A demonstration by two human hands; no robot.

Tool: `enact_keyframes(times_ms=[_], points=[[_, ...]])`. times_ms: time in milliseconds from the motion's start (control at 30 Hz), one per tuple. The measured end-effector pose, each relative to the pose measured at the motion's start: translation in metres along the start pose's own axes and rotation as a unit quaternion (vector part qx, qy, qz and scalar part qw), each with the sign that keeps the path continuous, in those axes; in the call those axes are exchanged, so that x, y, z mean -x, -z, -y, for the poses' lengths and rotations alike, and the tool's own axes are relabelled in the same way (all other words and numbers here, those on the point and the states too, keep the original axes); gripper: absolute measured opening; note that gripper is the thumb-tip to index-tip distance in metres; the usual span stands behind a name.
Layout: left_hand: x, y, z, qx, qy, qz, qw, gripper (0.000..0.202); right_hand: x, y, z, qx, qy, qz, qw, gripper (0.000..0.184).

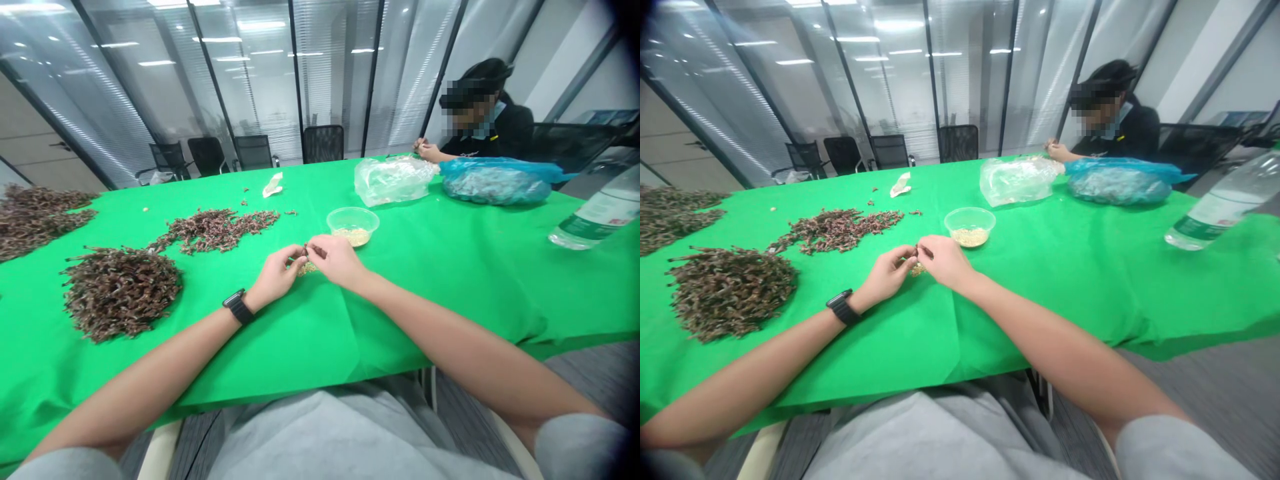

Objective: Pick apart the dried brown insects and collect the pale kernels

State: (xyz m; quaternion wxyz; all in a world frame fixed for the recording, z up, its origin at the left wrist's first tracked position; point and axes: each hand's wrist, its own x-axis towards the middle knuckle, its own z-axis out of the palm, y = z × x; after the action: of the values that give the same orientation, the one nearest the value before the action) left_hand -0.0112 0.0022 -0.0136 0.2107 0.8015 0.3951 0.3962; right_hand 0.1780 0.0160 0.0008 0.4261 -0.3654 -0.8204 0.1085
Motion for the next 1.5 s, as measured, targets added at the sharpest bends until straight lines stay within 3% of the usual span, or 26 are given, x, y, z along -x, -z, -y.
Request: enact_keyframes(times_ms=[267,633,1000,1500], points=[[0.000,0.006,-0.002,-0.105,-0.066,-0.034,0.992,0.021,0.001,0.002,0.006,-0.074,-0.056,0.021,0.995,0.019],[0.000,0.005,-0.007,-0.022,-0.038,-0.046,0.998,0.026,0.000,0.003,0.011,-0.204,-0.120,0.010,0.972,0.019],[0.001,0.005,-0.011,-0.018,-0.017,-0.032,0.999,0.030,0.003,0.007,0.014,-0.111,-0.062,-0.006,0.992,0.019],[-0.001,0.003,-0.004,0.134,0.038,-0.018,0.990,0.042,0.000,0.014,0.014,-0.103,-0.081,-0.009,0.991,0.021]])
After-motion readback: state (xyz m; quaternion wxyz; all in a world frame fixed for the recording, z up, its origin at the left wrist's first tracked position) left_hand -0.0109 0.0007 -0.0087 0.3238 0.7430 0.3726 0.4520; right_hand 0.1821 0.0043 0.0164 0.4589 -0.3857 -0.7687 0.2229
